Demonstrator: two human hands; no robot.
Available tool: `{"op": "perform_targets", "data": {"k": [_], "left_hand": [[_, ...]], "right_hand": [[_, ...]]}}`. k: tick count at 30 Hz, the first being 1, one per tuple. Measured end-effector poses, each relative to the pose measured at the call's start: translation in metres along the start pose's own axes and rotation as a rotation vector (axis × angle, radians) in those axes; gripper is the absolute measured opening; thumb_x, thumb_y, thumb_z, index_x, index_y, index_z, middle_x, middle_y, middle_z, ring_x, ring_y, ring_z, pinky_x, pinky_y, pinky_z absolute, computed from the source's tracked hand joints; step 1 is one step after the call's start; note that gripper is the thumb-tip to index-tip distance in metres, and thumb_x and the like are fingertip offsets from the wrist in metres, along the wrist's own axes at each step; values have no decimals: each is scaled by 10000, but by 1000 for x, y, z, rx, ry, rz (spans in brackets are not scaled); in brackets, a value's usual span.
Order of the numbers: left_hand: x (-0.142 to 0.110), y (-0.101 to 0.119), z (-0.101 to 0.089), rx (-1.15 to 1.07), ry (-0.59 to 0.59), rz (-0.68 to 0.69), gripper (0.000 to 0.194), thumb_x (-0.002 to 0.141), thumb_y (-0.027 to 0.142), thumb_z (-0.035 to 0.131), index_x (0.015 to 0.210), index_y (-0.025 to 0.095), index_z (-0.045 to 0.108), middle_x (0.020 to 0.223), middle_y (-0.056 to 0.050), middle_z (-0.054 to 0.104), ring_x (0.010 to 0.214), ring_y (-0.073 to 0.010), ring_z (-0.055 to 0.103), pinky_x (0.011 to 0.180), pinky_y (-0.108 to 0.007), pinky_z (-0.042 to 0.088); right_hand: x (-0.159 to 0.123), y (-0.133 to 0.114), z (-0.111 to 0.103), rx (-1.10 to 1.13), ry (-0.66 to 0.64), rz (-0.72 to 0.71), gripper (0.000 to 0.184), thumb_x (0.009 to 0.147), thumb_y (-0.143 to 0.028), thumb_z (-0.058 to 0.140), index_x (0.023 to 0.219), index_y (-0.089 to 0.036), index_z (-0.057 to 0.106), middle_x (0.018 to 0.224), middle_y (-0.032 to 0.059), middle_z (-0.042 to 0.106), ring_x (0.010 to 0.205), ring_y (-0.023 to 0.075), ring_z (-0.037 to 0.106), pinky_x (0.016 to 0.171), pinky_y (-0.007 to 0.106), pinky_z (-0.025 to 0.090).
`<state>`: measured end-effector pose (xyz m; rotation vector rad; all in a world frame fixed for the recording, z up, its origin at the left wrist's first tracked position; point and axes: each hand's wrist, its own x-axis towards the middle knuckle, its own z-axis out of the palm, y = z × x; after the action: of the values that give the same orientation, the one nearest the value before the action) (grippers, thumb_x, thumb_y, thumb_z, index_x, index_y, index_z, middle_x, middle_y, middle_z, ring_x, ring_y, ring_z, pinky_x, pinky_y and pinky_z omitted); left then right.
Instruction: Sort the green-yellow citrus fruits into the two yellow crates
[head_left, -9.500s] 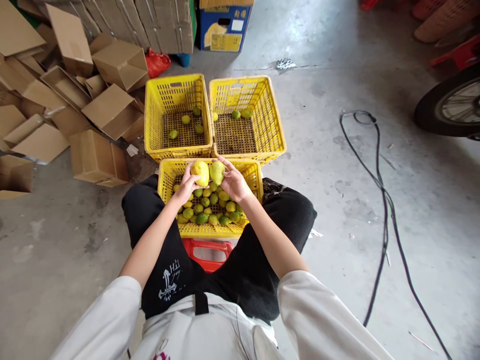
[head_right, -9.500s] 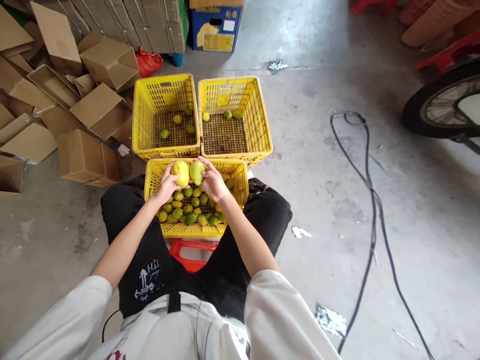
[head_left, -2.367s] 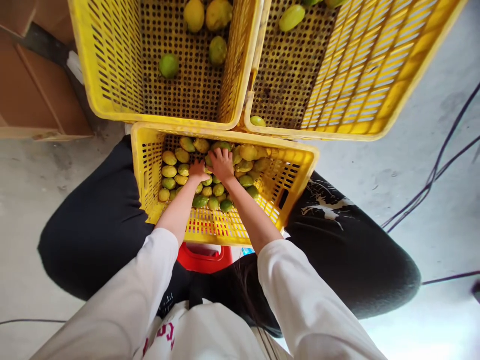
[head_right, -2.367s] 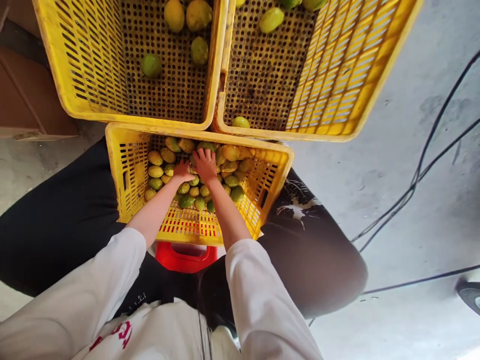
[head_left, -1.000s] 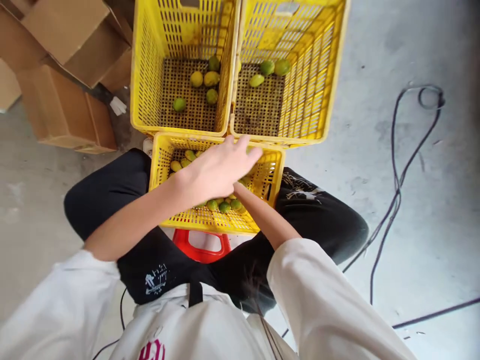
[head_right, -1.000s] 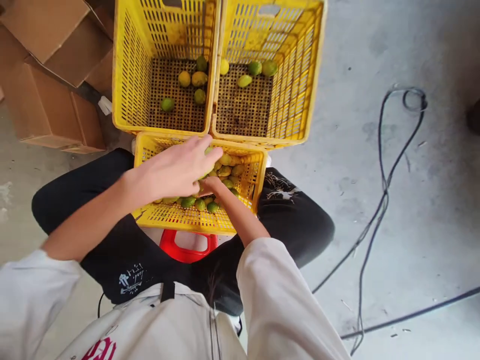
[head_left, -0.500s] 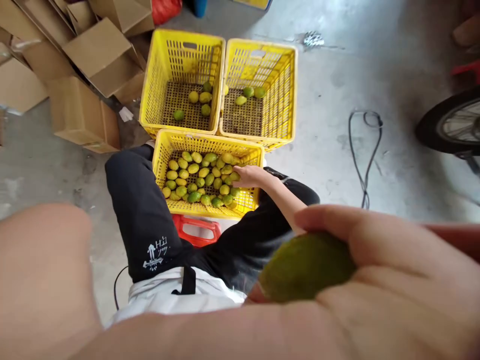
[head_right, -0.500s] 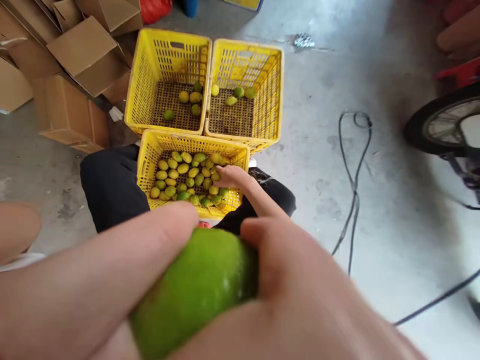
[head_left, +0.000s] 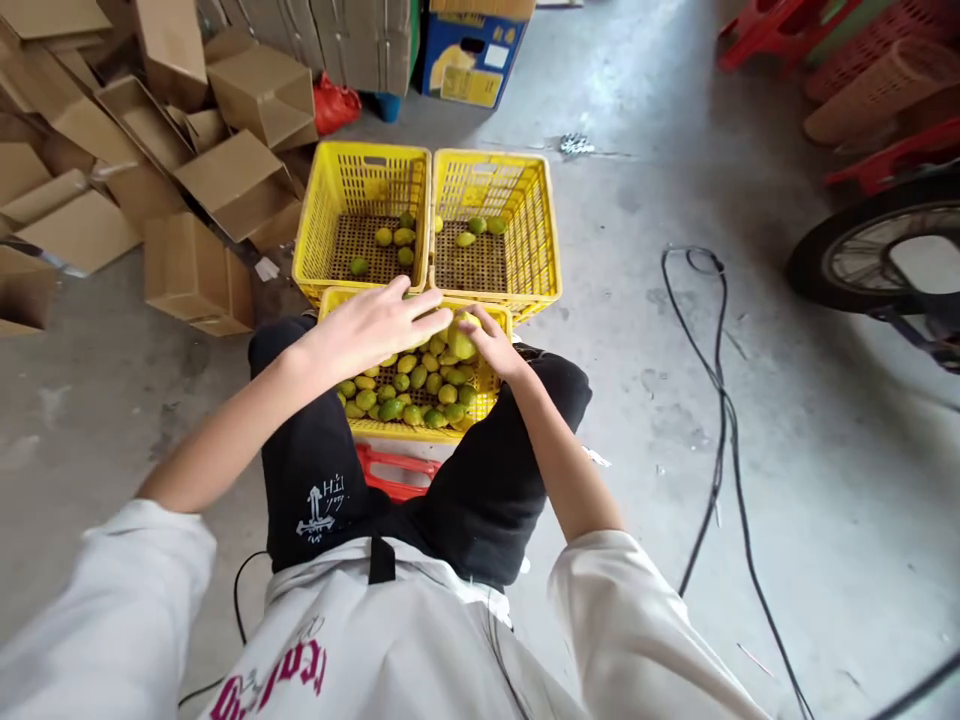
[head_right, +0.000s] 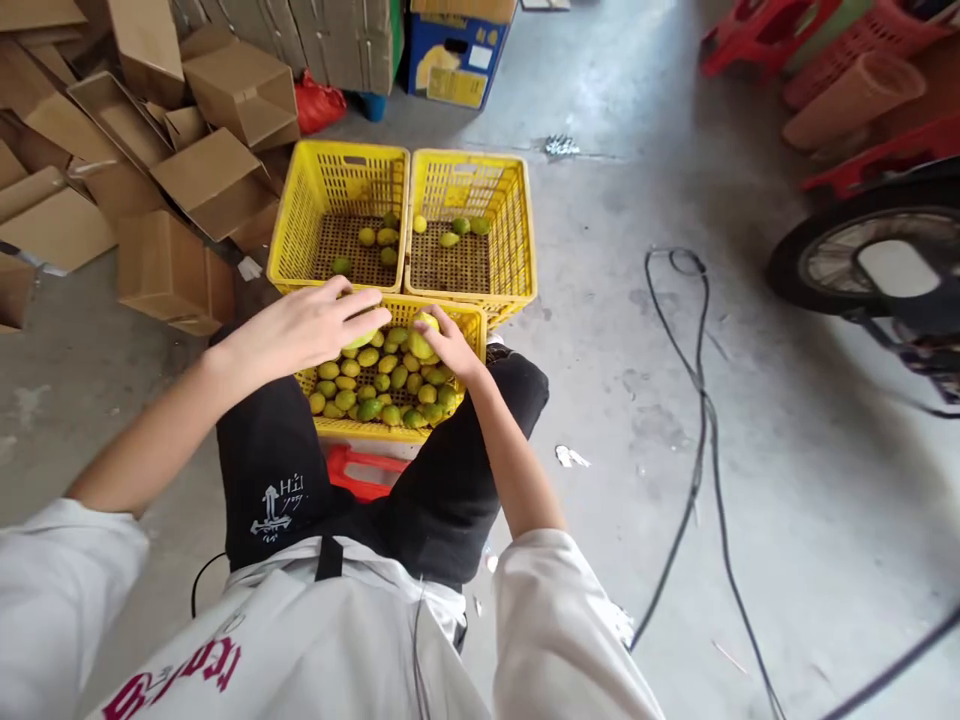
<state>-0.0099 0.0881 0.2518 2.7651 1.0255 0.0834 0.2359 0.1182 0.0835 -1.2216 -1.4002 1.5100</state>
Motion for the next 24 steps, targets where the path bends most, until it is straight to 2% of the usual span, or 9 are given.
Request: {"op": "perform_targets", "data": {"k": [2,5,7,9,12,15,19,22,24], "left_hand": [[2,-25,42,-123,83,-51,554,874,244,758,1392,245,562,1457,-146,553,1381,-391,542,1097,-577,517],[8,-51,102,-484,262,-152,674,732,202,880,1336,229,581,1420,-139,575,1374,-369,545,1177,-550,438],[14,-58,132,-784,406,-322,737,648,190,926,1296,213,575,1373,-133,601,1333,-342,572,1178,-508,434],[20,-59,151,-1085,469,-487,701,603,212,952,1203,216,589,1267,-102,644,1260,-309,611,1137,-471,463],[27,-56,163,-1552,457,-624,655,580,202,953,1117,233,578,1084,-42,684,1113,-256,679,1018,-429,524],[29,-53,165,-1877,396,-707,546,631,164,921,1031,232,555,943,-4,703,946,-206,727,913,-394,564],[28,-54,164,-2065,368,-737,391,751,211,872,984,218,559,891,-8,732,808,-181,744,839,-368,607],[26,-55,162,-2189,394,-758,269,888,362,755,1048,211,601,863,-28,741,828,-223,769,822,-386,629],[25,-55,161,-2255,419,-772,262,944,401,669,1125,218,622,855,-27,746,859,-241,781,831,-400,637]], "right_hand": [[0,-1,9,255,42,24,307,804,-461,807,895,-268,586,901,1,679,974,246,693,852,380,588],[2,1,25,551,-10,162,381,730,-448,849,827,-262,532,783,-23,648,799,225,703,703,357,595],[4,5,36,660,-61,300,366,748,-469,820,809,-252,532,724,-23,638,692,200,675,619,328,577],[6,10,45,738,-53,426,352,787,-502,777,793,-241,540,690,-18,637,610,169,633,550,294,550],[9,17,51,844,49,519,385,808,-561,757,785,-240,546,668,-11,635,576,150,612,522,272,552],[14,18,49,942,127,536,401,815,-595,754,833,-247,555,694,5,652,649,190,666,610,339,633],[15,16,41,1037,116,493,308,849,-501,717,933,-246,565,738,25,675,840,275,738,783,490,682],[13,13,38,1056,78,398,239,858,-407,684,987,-241,570,794,39,705,942,294,752,860,522,674],[11,11,37,1032,70,345,225,853,-370,683,1006,-245,575,851,48,732,989,290,751,888,508,670]]}}
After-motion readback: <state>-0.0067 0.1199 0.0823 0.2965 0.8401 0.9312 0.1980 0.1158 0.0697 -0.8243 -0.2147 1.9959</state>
